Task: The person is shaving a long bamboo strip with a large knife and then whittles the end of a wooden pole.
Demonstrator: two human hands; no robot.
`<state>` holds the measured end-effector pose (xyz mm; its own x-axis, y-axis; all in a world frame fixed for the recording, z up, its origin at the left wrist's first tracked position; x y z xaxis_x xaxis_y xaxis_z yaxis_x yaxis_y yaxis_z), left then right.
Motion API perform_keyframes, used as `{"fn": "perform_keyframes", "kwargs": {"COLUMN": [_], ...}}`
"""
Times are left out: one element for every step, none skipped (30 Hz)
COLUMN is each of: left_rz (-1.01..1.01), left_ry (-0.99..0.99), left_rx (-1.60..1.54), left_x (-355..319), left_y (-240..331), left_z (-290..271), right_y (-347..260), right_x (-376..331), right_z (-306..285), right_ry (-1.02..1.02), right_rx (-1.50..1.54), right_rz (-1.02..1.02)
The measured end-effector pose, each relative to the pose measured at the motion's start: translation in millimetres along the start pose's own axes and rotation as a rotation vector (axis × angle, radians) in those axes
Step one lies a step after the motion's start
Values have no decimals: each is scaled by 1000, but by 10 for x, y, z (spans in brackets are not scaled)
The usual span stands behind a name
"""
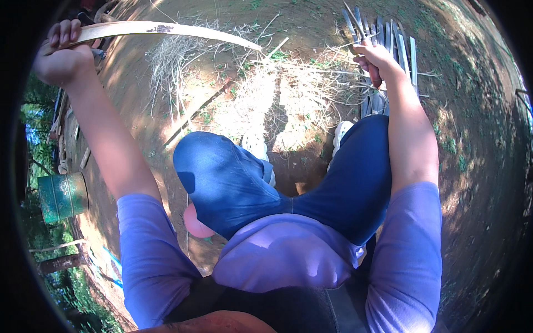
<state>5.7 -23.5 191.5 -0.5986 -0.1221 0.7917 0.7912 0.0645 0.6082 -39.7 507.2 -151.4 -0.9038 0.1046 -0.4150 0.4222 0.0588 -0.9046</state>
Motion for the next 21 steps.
{"fn": "perform_keyframes", "kwargs": {"left_rz": [24,45,59,17,-26,-69,-54,-54,-57,-61,-55,-47,-41,-34,-21,12,45,78,110,141,152], "left_ry": [49,98,168,133,98,65,15,54,96,135,129,122,114,107,128,136,143,147,104,59,57], "left_rx": [-16,-35,37,-4,-48,-92,-146,-52,46,137,128,129,127,127,138,70,4,-62,-77,-93,-85], "left_x": [-115,-255,-333,-360,-405,-459,-515,-573,-658,-706,-716,-697,-656,-640,-616,-639,-688,-745,-794,-844,-852], "left_y": [117,196,241,187,106,22,-59,-151,-222,-301,-387,-416,-421,-443,-469,-453,-430,-391,-361,-328,-333], "left_z": [230,481,636,685,725,749,769,789,858,904,881,889,916,936,931,981,1063,1150,1208,1267,1262], "right_y": [-42,-74,-132,-163,-181,-208,-233,-255,-310,-336,-360,-368,-326,-285,-233,-168,-121,-105,-82,-60,-1], "right_x": [-23,-51,-129,-195,-244,-292,-351,-428,-537,-626,-743,-835,-863,-965,-1052,-1147,-1268,-1392,-1464,-1500,-1497], "right_z": [38,63,153,220,262,309,401,488,607,675,790,909,1003,1073,1189,1302,1417,1530,1599,1654,1714], "right_ry": [-10,-17,-30,-48,-69,-92,-86,-80,-124,-155,-122,-90,-62,-87,-128,-162,-144,-188,-243,-299,-318], "right_rx": [-50,-101,-119,-131,-122,-115,-115,-117,-122,-101,-105,-109,-118,-90,24,139,207,235,228,221,264], "right_rz": [-12,-21,-30,-48,-63,-79,-86,-92,-118,-126,-129,-131,-153,-184,-171,-154,-121,-122,-117,-113,-85]}}
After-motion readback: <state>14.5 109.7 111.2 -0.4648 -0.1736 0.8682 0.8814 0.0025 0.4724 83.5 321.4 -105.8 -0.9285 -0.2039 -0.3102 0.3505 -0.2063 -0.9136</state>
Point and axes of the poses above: each hand's wrist, its own x-axis towards the middle knuckle, its own z-axis out of the palm, y = z × x, the point moved 3 cm from there along x, towards the middle knuckle, and after that the axes turned 15 degrees about x, right-handed, at the moved point
